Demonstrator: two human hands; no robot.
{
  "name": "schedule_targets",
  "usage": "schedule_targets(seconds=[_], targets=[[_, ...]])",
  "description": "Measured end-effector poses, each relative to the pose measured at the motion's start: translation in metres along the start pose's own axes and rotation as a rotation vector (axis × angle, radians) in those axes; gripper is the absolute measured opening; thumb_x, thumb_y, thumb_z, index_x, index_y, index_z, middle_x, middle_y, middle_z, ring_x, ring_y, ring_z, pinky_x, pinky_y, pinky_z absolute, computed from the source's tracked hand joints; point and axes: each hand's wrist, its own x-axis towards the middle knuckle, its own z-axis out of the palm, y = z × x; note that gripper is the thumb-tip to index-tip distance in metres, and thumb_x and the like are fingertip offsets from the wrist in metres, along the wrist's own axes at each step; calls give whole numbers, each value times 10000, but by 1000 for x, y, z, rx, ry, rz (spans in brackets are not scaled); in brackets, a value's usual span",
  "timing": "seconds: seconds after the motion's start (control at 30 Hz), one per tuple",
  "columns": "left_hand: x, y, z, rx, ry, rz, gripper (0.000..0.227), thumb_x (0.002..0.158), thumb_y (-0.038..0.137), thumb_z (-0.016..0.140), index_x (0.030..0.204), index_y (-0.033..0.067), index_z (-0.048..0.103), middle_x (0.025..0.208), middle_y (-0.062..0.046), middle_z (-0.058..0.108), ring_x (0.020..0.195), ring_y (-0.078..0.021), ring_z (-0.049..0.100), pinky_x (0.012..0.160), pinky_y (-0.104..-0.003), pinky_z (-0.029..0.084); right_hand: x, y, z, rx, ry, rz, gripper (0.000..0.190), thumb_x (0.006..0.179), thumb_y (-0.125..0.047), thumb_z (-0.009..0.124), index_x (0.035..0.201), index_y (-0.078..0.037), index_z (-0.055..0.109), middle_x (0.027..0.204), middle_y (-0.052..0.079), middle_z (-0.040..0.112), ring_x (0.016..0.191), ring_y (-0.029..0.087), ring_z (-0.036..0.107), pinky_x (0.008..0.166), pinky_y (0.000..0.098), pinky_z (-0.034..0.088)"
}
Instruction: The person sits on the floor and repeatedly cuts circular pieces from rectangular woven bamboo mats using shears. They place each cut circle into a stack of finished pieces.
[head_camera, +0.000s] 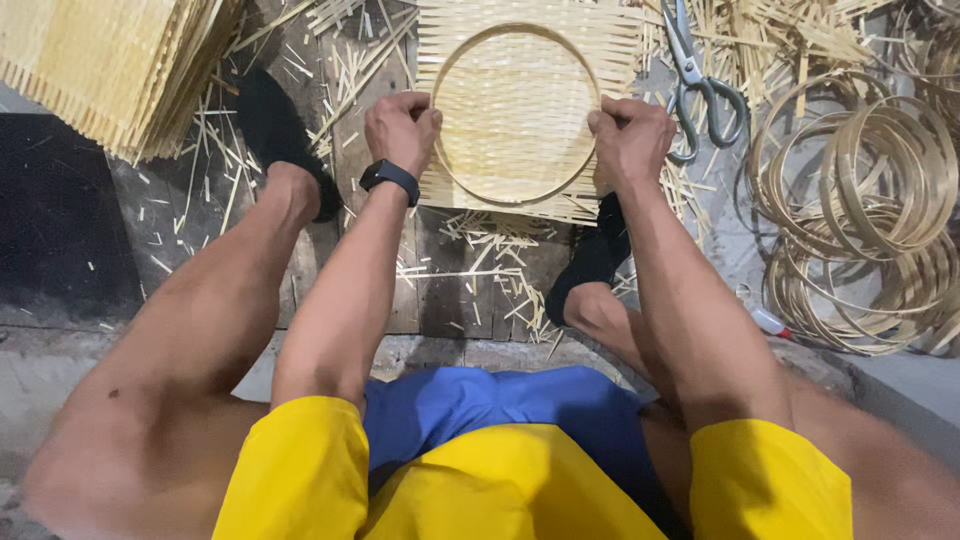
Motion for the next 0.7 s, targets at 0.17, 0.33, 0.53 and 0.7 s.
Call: schedule_targets(seconds=[0.17,0.33,0.53,0.7], targets=[[3,-13,4,-23,6,-45,200,732,132,799,919,63,816,826,-126,783,741,-221,764,723,-320,586,-2,4,3,6,-5,73,255,796,-132,842,1035,-50,805,856,161,783,746,212,766,748,312,585],[18,-22,8,-113,-83,-229,230,684,141,868,903,84,827,796,-76,801,705,-163,778,699,-288,617,0,11,2,40,-13,-18,253,803,-115,852,1040,-38,809,868,153,784,761,180,762,740,304,585],[22,-29,7,-86,-81,-174,239,633,128,918,852,69,842,749,-83,786,658,-154,751,676,-284,601,1,12,0,105,-92,66,237,819,-135,849,1037,-49,811,838,95,787,722,123,712,697,271,565],[19,-30,10,-231,-74,-306,266,608,107,889,860,78,806,758,-61,786,664,-133,754,649,-287,623,0,13,0,203,-106,63,214,835,-107,823,1028,-15,810,835,86,779,715,118,696,682,265,561]])
